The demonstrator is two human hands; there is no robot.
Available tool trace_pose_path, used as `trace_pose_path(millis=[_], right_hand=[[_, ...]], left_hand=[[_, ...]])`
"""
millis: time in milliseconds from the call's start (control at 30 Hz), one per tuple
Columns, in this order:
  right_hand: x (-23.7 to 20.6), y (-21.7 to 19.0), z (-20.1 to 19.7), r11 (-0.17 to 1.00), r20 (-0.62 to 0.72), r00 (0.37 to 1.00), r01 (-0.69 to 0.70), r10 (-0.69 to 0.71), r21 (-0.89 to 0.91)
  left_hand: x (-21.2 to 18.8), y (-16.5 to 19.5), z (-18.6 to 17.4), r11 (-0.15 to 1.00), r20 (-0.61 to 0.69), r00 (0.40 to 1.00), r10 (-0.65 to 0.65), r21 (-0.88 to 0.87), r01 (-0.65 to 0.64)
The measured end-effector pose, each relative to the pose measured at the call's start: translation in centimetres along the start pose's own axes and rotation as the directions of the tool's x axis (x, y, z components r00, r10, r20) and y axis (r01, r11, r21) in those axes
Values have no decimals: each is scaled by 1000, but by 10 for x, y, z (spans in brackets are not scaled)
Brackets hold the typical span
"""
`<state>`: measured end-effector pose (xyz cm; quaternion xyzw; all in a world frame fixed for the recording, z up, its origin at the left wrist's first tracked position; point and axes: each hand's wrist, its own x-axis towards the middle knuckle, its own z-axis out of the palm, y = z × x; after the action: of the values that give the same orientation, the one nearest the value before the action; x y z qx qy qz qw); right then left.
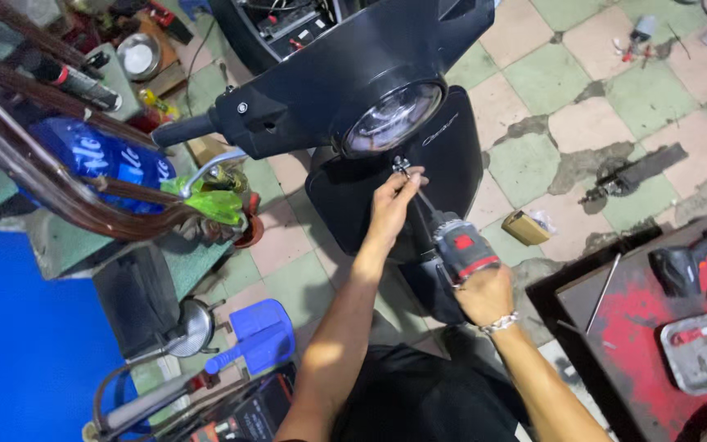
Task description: The person removes the scooter seat using a power drill, then works on the battery and wiring under the seat with a screwdriver and pliers. The person also removes a front panel near the headlight using the drill and screwdriver.
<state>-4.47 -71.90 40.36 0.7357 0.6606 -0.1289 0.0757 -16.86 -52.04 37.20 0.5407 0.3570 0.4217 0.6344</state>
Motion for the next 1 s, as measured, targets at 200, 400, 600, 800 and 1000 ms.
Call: trace_pose_path(millis=[200, 400, 600, 800, 1000], right_hand=[[6, -8, -53, 504, -327, 897, 144, 297, 852], [12, -11, -78, 500, -326, 906, 158, 271, 852], [14, -12, -102, 638, -229, 935, 5, 269, 770], [33, 22, -147, 959, -145, 989, 55, -15, 277], [43, 19, -97, 759, -328, 942, 263, -69, 595]], left_hand=[[4, 2, -2, 998, -96, 995, -19, 59, 25], [6, -2, -6, 999, -92, 995, -43, 14, 45], [9, 6, -9, 999, -60, 997, -54, 4, 54], [-43, 97, 34, 996, -479, 876, 56, 82, -18], [-68, 179, 77, 601, 162, 716, 680, 436, -670]])
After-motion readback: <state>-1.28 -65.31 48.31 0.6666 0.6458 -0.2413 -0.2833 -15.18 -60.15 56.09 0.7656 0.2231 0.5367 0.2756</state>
